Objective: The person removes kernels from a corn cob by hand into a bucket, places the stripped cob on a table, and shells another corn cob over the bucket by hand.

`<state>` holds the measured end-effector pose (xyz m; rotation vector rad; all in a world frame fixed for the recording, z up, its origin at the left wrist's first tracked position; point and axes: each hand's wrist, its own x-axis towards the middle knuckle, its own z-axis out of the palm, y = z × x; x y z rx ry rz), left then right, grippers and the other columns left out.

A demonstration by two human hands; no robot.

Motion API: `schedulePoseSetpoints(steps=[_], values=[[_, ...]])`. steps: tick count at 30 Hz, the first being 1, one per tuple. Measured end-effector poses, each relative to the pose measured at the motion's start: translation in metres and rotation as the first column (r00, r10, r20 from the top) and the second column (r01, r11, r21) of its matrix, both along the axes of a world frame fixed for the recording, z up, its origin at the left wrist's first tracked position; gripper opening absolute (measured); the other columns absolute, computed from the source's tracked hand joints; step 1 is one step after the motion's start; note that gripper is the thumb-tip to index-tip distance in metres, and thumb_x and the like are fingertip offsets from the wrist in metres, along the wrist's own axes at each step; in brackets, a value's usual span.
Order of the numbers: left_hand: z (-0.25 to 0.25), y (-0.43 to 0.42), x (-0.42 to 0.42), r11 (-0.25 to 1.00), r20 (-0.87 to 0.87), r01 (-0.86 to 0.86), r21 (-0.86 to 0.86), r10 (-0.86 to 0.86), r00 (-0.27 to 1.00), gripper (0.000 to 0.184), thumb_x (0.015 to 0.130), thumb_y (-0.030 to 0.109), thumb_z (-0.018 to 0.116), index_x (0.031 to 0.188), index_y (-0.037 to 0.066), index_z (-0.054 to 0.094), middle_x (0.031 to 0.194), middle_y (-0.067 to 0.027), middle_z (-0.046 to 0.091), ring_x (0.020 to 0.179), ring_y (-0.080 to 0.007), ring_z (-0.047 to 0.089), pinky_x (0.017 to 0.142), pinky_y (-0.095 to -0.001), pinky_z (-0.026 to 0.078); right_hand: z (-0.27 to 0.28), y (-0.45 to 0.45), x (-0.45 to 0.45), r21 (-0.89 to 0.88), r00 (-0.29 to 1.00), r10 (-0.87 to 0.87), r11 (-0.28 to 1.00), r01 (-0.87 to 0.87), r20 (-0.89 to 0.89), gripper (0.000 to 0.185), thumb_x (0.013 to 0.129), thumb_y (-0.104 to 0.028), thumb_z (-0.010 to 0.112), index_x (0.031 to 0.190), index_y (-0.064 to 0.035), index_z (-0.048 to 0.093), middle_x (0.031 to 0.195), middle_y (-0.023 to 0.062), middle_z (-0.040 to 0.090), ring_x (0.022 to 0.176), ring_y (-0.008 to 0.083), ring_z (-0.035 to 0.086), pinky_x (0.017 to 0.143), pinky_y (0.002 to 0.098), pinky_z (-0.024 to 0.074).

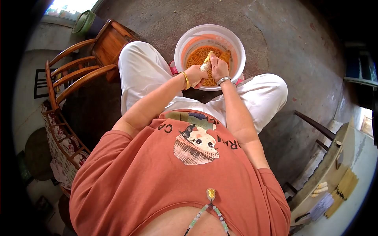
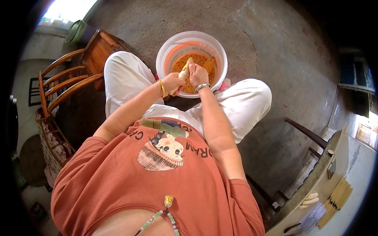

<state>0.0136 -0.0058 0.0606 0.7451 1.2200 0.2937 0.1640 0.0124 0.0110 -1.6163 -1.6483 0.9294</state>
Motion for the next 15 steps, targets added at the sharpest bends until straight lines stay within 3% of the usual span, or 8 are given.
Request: schedulePoseSetpoints(steps=[2,5,11,15], values=[[-0.001,0.003,-0.006,0.985,0.155,-0.052,-0.167,0.078,0.985,0.013,0.080,0.010,0.061,0.078,0.004,0.050,0.057,-0.0038,0.052,0.038,-0.0133,0.050,0.032,-0.0268,0.038,-0.007,0.000,0.000,0.033,1.000,-0.017,0.999,0.017,-0.013,0.051,0.098,-0.041,0.035,0.081,-0.0022,0.064,0.076,0.0240,0.062,0.075,0.0425,0.060,0.067,0.0476,0.0470],[0.008,0.004,-0.010,0.997,0.066,-0.002,-0.080,0.007,0.998,0.013,0.080,0.010,0.062,0.077,0.005,0.050,0.057,-0.0032,0.051,0.038,-0.0125,0.049,0.032,-0.0264,0.038,-0.006,0.002,0.001,0.043,0.999,0.007,0.999,-0.005,-0.047,0.050,0.098,-0.040,0.035,0.082,-0.0020,0.064,0.074,0.0231,0.062,0.073,0.0413,0.060,0.065,0.0469,0.0464],[0.002,0.002,0.000,0.998,-0.047,-0.009,0.057,0.012,0.999,0.013,0.077,0.011,0.063,0.077,0.003,0.053,0.059,-0.0052,0.053,0.040,-0.0153,0.050,0.036,-0.0293,0.041,-0.013,0.002,0.001,-0.174,0.969,-0.087,0.984,0.047,-0.233,0.060,0.095,-0.054,0.037,0.082,-0.0022,0.065,0.069,0.0191,0.062,0.069,0.0375,0.061,0.063,0.0450,0.0456],[0.007,-0.001,0.007,0.957,-0.339,0.195,0.217,-0.113,0.934,0.016,0.078,0.013,0.060,0.082,0.000,0.052,0.059,-0.0072,0.056,0.040,-0.0165,0.054,0.034,-0.0302,0.042,0.007,-0.001,-0.003,-0.113,0.990,-0.114,0.988,0.104,-0.084,0.068,0.088,-0.065,0.041,0.080,-0.0012,0.065,0.071,0.0204,0.063,0.071,0.0385,0.062,0.065,0.0438,0.0478]])
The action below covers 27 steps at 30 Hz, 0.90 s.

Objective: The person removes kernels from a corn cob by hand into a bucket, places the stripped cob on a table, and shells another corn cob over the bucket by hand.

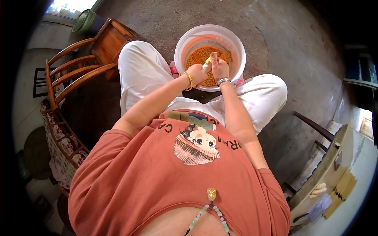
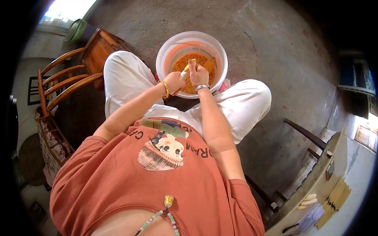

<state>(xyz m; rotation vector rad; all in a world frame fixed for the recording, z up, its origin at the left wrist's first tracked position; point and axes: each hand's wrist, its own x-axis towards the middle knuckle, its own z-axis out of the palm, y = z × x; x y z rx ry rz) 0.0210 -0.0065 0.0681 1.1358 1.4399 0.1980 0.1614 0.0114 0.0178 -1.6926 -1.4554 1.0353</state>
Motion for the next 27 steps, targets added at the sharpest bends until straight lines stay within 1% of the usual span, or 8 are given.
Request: schedulePoseSetpoints(steps=[2,5,8,11,17,20,23,27], values=[[0.003,-0.001,0.005,0.994,-0.152,0.058,0.090,-0.044,0.987,0.018,0.078,0.014,0.060,0.083,-0.002,0.052,0.060,-0.0093,0.057,0.042,-0.0184,0.056,0.036,-0.0315,0.045,-0.005,0.001,0.000,-0.019,0.998,-0.003,1.000,0.005,0.061,0.070,0.086,-0.067,0.045,0.080,-0.0003,0.065,0.073,0.0219,0.064,0.072,0.0392,0.063,0.066,0.0435,0.0490],[-0.005,0.001,0.005,0.989,-0.197,0.106,0.107,-0.084,0.977,0.021,0.078,0.015,0.060,0.085,-0.003,0.052,0.061,-0.0115,0.058,0.043,-0.0212,0.058,0.038,-0.0328,0.047,-0.011,0.001,-0.003,-0.020,0.999,0.027,0.999,-0.027,0.021,0.070,0.084,-0.067,0.049,0.081,0.0017,0.064,0.075,0.0242,0.064,0.076,0.0401,0.064,0.067,0.0444,0.0499],[-0.003,0.002,0.007,0.989,-0.245,0.080,0.125,-0.047,0.968,0.018,0.078,0.013,0.057,0.082,-0.004,0.059,0.067,-0.0162,0.064,0.048,-0.0242,0.063,0.043,-0.0344,0.052,-0.012,-0.002,-0.010,0.014,0.998,0.041,0.999,-0.041,0.051,0.068,0.085,-0.064,0.048,0.082,0.0024,0.063,0.076,0.0253,0.064,0.077,0.0415,0.063,0.069,0.0458,0.0502],[-0.001,0.002,0.008,0.989,-0.243,0.081,0.120,-0.050,0.969,0.018,0.078,0.013,0.057,0.083,-0.005,0.059,0.067,-0.0160,0.064,0.048,-0.0243,0.063,0.043,-0.0345,0.052,-0.015,-0.001,-0.009,-0.021,0.992,0.036,0.999,-0.034,0.123,0.066,0.089,-0.061,0.045,0.082,0.0020,0.063,0.078,0.0260,0.064,0.078,0.0431,0.063,0.070,0.0472,0.0501],[-0.007,0.000,0.006,0.993,-0.203,0.058,0.106,-0.035,0.978,0.018,0.078,0.014,0.059,0.083,-0.002,0.053,0.060,-0.0117,0.058,0.042,-0.0209,0.058,0.037,-0.0326,0.047,-0.016,-0.001,-0.007,0.015,0.987,0.058,0.998,-0.061,0.150,0.060,0.095,-0.052,0.037,0.080,-0.0003,0.063,0.078,0.0256,0.064,0.077,0.0428,0.062,0.067,0.0488,0.0488],[-0.013,0.003,-0.001,0.999,-0.080,0.053,-0.001,-0.053,0.995,0.015,0.078,0.013,0.060,0.079,-0.001,0.052,0.057,-0.0088,0.056,0.040,-0.0179,0.055,0.034,-0.0311,0.044,-0.010,-0.001,-0.003,0.009,0.981,0.094,0.995,-0.097,0.168,0.060,0.096,-0.051,0.034,0.079,-0.0018,0.064,0.077,0.0238,0.064,0.076,0.0418,0.062,0.066,0.0489,0.0483],[-0.013,0.009,-0.011,0.976,0.168,-0.002,-0.218,0.039,0.985,0.014,0.078,0.011,0.061,0.074,0.001,0.052,0.055,-0.0066,0.054,0.039,-0.0156,0.053,0.033,-0.0297,0.041,-0.011,-0.001,-0.001,0.044,0.966,0.076,0.995,-0.089,0.246,0.061,0.096,-0.052,0.032,0.078,-0.0031,0.065,0.075,0.0223,0.064,0.075,0.0413,0.062,0.067,0.0490,0.0481],[-0.010,0.005,-0.009,0.991,0.138,-0.037,-0.132,0.056,0.989,0.015,0.078,0.012,0.061,0.075,0.001,0.053,0.055,-0.0068,0.054,0.038,-0.0157,0.052,0.032,-0.0290,0.040,-0.015,-0.001,-0.001,0.038,0.995,0.032,0.999,-0.036,0.095,0.064,0.096,-0.055,0.032,0.079,-0.0018,0.065,0.074,0.0231,0.063,0.075,0.0416,0.062,0.066,0.0479,0.0477]])
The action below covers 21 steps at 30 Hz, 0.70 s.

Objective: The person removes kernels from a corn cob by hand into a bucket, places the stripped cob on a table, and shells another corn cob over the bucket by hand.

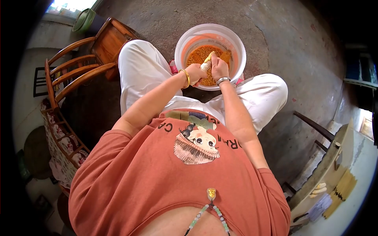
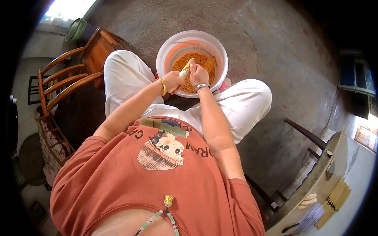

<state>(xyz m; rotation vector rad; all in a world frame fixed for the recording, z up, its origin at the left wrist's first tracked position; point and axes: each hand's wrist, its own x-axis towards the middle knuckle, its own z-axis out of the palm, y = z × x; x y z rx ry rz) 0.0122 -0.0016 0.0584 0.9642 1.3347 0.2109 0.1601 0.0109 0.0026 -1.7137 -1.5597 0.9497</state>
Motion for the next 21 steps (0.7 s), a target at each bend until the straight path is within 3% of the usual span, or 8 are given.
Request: schedulePoseSetpoints(steps=[2,6,12,15,21], values=[[0.003,-0.004,0.004,0.997,-0.096,0.013,0.077,-0.005,0.995,0.016,0.077,0.013,0.061,0.078,0.000,0.053,0.056,-0.0076,0.055,0.039,-0.0165,0.053,0.033,-0.0294,0.042,-0.001,0.001,0.000,-0.043,0.994,-0.019,0.999,0.015,-0.108,0.066,0.095,-0.057,0.033,0.079,-0.0007,0.065,0.074,0.0235,0.063,0.075,0.0416,0.062,0.065,0.0471,0.0476],[0.008,-0.003,0.010,0.959,-0.344,0.191,0.208,-0.111,0.932,0.020,0.077,0.015,0.059,0.085,-0.002,0.053,0.059,-0.0098,0.058,0.042,-0.0185,0.057,0.036,-0.0309,0.046,0.005,0.000,0.001,-0.058,0.997,0.021,0.998,-0.025,-0.067,0.066,0.094,-0.057,0.036,0.078,0.0007,0.064,0.073,0.0239,0.062,0.074,0.0418,0.061,0.064,0.0462,0.0475],[0.004,-0.005,0.011,0.952,-0.382,0.209,0.222,-0.113,0.917,0.021,0.077,0.015,0.059,0.087,-0.002,0.053,0.061,-0.0113,0.059,0.043,-0.0197,0.059,0.037,-0.0323,0.048,-0.008,0.000,-0.001,0.022,0.999,0.013,1.000,-0.012,-0.029,0.059,0.095,-0.051,0.040,0.077,-0.0003,0.063,0.073,0.0242,0.062,0.072,0.0423,0.061,0.064,0.0478,0.0476],[0.006,-0.004,0.011,0.947,-0.380,0.226,0.229,-0.127,0.916,0.021,0.076,0.015,0.060,0.086,-0.002,0.053,0.060,-0.0101,0.058,0.042,-0.0186,0.058,0.036,-0.0316,0.046,-0.005,0.001,-0.001,0.071,1.000,0.027,0.997,-0.027,0.001,0.056,0.096,-0.048,0.038,0.078,-0.0010,0.063,0.073,0.0243,0.062,0.072,0.0426,0.060,0.064,0.0487,0.0474],[0.010,0.010,-0.005,0.983,-0.096,0.184,-0.015,-0.184,0.978,0.016,0.076,0.011,0.062,0.085,0.000,0.054,0.055,-0.0059,0.053,0.039,-0.0153,0.051,0.033,-0.0284,0.040,-0.003,0.000,0.001,0.096,0.997,0.062,0.993,-0.066,0.044,0.054,0.097,-0.045,0.037,0.077,-0.0013,0.062,0.073,0.0242,0.062,0.072,0.0432,0.060,0.064,0.0490,0.0473]])
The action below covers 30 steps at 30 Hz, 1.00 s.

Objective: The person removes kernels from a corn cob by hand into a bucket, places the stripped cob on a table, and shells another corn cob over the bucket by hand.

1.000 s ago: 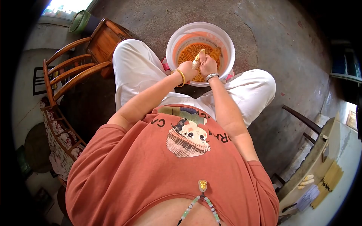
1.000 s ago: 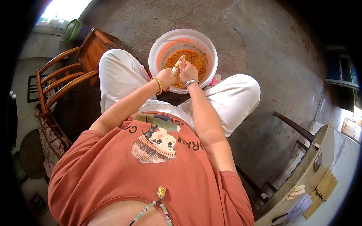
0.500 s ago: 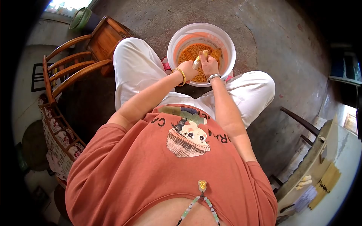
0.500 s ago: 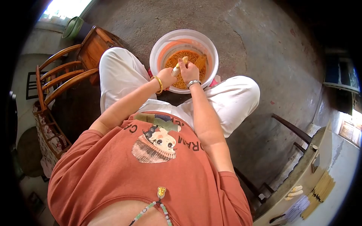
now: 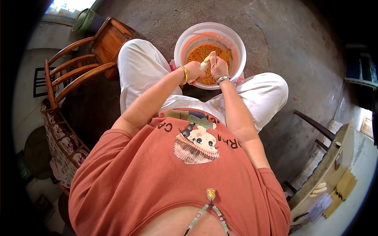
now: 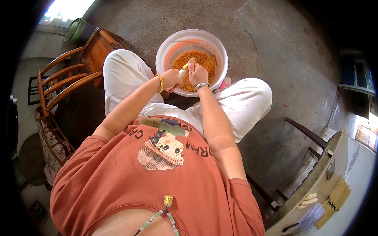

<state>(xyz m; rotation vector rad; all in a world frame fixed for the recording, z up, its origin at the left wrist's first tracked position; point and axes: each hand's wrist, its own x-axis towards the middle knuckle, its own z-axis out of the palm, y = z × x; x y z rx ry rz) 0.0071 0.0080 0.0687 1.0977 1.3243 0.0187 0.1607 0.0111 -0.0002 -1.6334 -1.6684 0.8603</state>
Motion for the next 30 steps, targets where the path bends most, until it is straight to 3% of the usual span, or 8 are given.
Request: schedulePoseSetpoints(steps=[9,14,17,18,21,24,27,30], values=[[-0.013,0.001,-0.021,0.918,0.339,-0.141,-0.370,0.275,0.900,0.014,0.081,0.010,0.063,0.082,0.007,0.050,0.058,-0.0015,0.050,0.037,-0.0099,0.046,0.032,-0.0252,0.036,0.004,-0.003,-0.003,-0.031,0.994,0.001,1.000,-0.004,-0.107,0.055,0.097,-0.045,0.037,0.078,0.0001,0.062,0.072,0.0236,0.061,0.068,0.0415,0.059,0.062,0.0473,0.0467],[0.001,-0.002,-0.010,0.957,0.282,-0.164,-0.239,0.231,0.931,0.014,0.080,0.010,0.063,0.083,0.006,0.050,0.057,-0.0017,0.051,0.038,-0.0105,0.048,0.033,-0.0252,0.037,-0.002,-0.003,-0.001,-0.321,0.879,-0.183,0.946,0.036,-0.441,0.057,0.097,-0.049,0.040,0.082,0.0012,0.063,0.067,0.0110,0.062,0.062,0.0231,0.061,0.058,0.0358,0.0475],[-0.001,-0.003,-0.005,0.972,0.239,-0.163,-0.168,0.201,0.950,0.013,0.079,0.011,0.063,0.082,0.006,0.051,0.058,-0.0024,0.052,0.038,-0.0116,0.048,0.034,-0.0259,0.038,0.007,-0.001,-0.002,-0.237,0.800,-0.238,0.964,0.123,-0.551,0.059,0.096,-0.053,0.042,0.087,0.0013,0.065,0.069,0.0064,0.060,0.065,0.0147,0.060,0.060,0.0299,0.0476],[-0.002,-0.003,-0.004,0.978,0.212,-0.155,-0.142,0.183,0.960,0.013,0.078,0.011,0.063,0.082,0.005,0.052,0.059,-0.0027,0.052,0.039,-0.0120,0.049,0.034,-0.0262,0.039,0.011,0.001,0.006,-0.270,0.891,-0.210,0.957,0.103,-0.403,0.058,0.095,-0.053,0.044,0.093,0.0015,0.066,0.074,0.0083,0.062,0.067,0.0157,0.060,0.062,0.0293,0.0479],[-0.003,-0.004,-0.002,0.997,0.099,-0.071,0.008,0.070,0.993,0.015,0.078,0.011,0.064,0.085,0.003,0.054,0.059,-0.0037,0.053,0.039,-0.0131,0.049,0.034,-0.0271,0.040,0.007,0.005,0.004,-0.061,0.904,-0.170,0.985,0.159,-0.392,0.056,0.093,-0.052,0.049,0.089,0.0008,0.066,0.074,0.0075,0.063,0.067,0.0147,0.058,0.063,0.0289,0.0472],[-0.003,-0.004,-0.003,0.995,0.019,0.004,0.096,-0.006,1.000,0.017,0.077,0.011,0.064,0.088,0.001,0.055,0.059,-0.0046,0.055,0.040,-0.0135,0.050,0.035,-0.0274,0.040,0.014,0.003,0.007,-0.092,0.930,-0.106,0.993,0.079,-0.353,0.052,0.090,-0.051,0.054,0.086,-0.0002,0.065,0.073,0.0078,0.063,0.066,0.0150,0.056,0.063,0.0298,0.0465],[-0.004,-0.005,-0.008,0.994,0.012,0.021,0.107,-0.023,1.000,0.019,0.073,0.015,0.064,0.085,0.001,0.059,0.059,-0.0066,0.055,0.044,-0.0155,0.053,0.039,-0.0291,0.044,0.001,0.006,0.009,-0.178,0.867,-0.075,0.984,-0.017,-0.492,0.045,0.088,-0.046,0.060,0.081,-0.0011,0.063,0.065,-0.0015,0.053,0.059,0.0082,0.046,0.057,0.0244,0.0395],[-0.009,-0.003,-0.015,0.970,-0.127,0.121,0.211,-0.095,0.987,0.025,0.071,0.017,0.065,0.092,0.002,0.061,0.063,-0.0087,0.059,0.047,-0.0182,0.056,0.043,-0.0301,0.047,0.003,0.009,0.017,-0.190,0.938,0.030,0.977,-0.101,-0.344,0.040,0.088,-0.041,0.061,0.076,-0.0027,0.062,0.063,-0.0034,0.049,0.057,0.0068,0.043,0.054,0.0238,0.0364]])
